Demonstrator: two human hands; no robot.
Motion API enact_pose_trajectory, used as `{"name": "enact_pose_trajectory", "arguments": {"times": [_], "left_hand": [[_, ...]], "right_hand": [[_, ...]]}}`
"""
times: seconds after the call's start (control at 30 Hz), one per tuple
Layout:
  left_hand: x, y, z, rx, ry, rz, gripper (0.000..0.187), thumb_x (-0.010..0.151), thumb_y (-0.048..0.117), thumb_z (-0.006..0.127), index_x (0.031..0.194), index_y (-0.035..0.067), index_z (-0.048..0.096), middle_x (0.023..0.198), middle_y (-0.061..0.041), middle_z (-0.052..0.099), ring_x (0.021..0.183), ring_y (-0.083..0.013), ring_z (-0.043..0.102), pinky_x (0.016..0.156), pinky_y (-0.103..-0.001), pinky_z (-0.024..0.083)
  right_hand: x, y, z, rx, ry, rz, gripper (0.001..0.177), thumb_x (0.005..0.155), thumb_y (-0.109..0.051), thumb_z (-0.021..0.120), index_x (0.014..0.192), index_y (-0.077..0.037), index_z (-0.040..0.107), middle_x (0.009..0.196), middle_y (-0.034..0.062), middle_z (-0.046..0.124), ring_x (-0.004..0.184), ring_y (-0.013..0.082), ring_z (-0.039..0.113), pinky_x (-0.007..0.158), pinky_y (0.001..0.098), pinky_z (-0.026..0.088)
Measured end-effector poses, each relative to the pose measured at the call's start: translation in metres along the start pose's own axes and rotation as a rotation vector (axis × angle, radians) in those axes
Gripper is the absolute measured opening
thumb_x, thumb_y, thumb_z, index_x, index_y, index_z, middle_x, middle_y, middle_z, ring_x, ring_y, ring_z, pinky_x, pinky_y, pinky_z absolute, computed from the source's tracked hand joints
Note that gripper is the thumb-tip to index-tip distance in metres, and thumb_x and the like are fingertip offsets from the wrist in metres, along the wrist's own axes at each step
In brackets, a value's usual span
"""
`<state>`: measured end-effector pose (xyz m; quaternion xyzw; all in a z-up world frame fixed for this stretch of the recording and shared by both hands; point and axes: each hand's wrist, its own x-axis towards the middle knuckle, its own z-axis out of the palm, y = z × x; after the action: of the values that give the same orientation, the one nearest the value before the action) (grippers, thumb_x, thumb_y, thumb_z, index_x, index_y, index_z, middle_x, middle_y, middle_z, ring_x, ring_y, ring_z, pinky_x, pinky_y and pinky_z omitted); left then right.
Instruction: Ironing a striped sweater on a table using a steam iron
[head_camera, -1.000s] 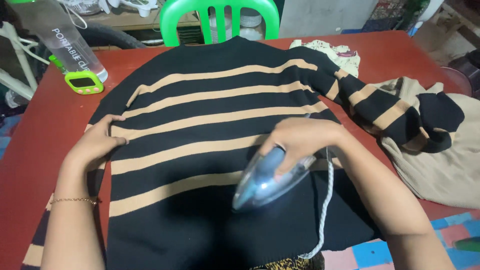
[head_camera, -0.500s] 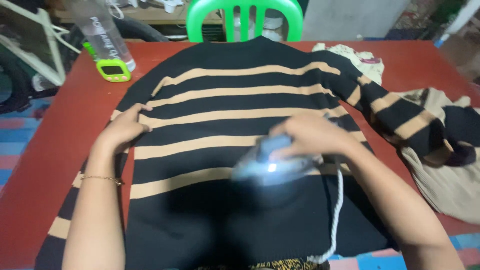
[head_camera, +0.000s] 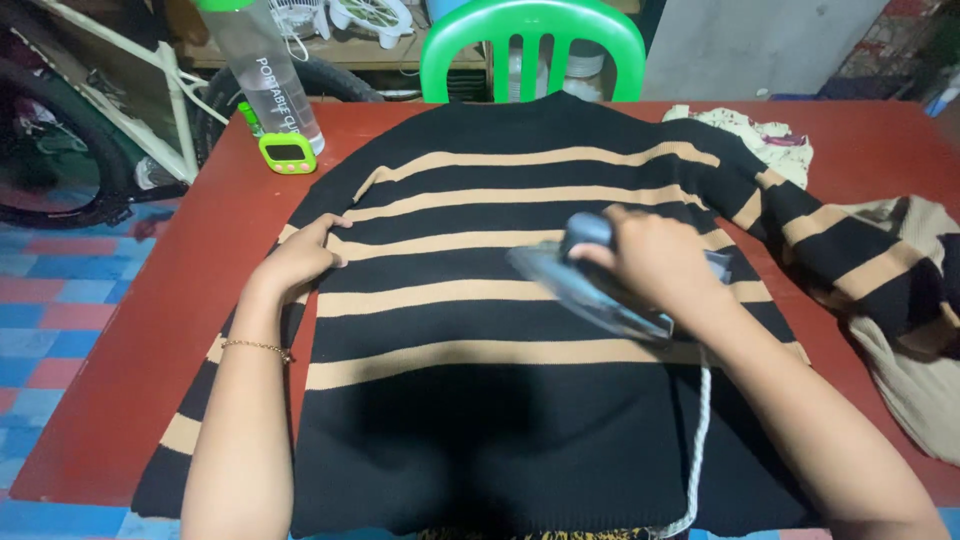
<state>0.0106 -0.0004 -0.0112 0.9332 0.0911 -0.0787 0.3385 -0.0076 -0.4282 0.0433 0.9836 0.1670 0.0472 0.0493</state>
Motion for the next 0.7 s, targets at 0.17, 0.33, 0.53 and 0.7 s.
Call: {"name": "enact_pose_trajectory", "arguments": {"times": [0.17,0.33,0.53,0.7], "left_hand": [[0.021,-0.015,0.009,-0.501,0.056,0.076,0.067,0.083,0.008,0.076,0.145,0.006,0.052,0.104,-0.018,0.06,0.097,-0.0291,0.065,0.067,-0.034,0.057],[0.02,-0.018,0.01,-0.536,0.042,0.184,0.073,0.078,-0.002,0.076,0.145,0.009,0.052,0.127,-0.03,0.04,0.126,-0.0408,0.039,0.099,-0.045,0.042],[-0.011,0.009,-0.008,-0.37,-0.125,0.154,0.095,0.068,-0.006,0.081,0.153,0.019,0.047,0.162,-0.028,0.027,0.142,-0.041,0.029,0.101,-0.047,0.043],[-0.031,0.03,-0.016,-0.176,-0.218,0.125,0.108,0.065,-0.007,0.083,0.16,0.019,0.037,0.166,-0.03,0.019,0.155,-0.049,0.014,0.12,-0.061,0.029]], "right_hand": [[0.019,0.035,0.02,-0.047,0.182,0.156,0.058,0.091,-0.064,0.066,0.118,-0.014,0.072,0.091,0.0144,0.076,0.088,0.0382,0.077,0.074,0.0453,0.061],[-0.008,-0.012,-0.027,0.164,-0.027,-0.154,0.056,0.085,-0.059,0.07,0.116,-0.013,0.074,0.097,0.0212,0.079,0.097,0.0431,0.075,0.086,0.0529,0.058],[-0.016,-0.071,-0.005,0.231,0.074,-0.57,0.049,0.09,-0.06,0.064,0.115,-0.018,0.066,0.098,0.0101,0.077,0.094,0.0329,0.074,0.08,0.0437,0.059],[0.03,-0.087,0.016,0.123,0.259,-0.52,0.056,0.097,-0.064,0.053,0.112,-0.011,0.062,0.094,0.0135,0.073,0.089,0.0338,0.075,0.077,0.0439,0.06]]}}
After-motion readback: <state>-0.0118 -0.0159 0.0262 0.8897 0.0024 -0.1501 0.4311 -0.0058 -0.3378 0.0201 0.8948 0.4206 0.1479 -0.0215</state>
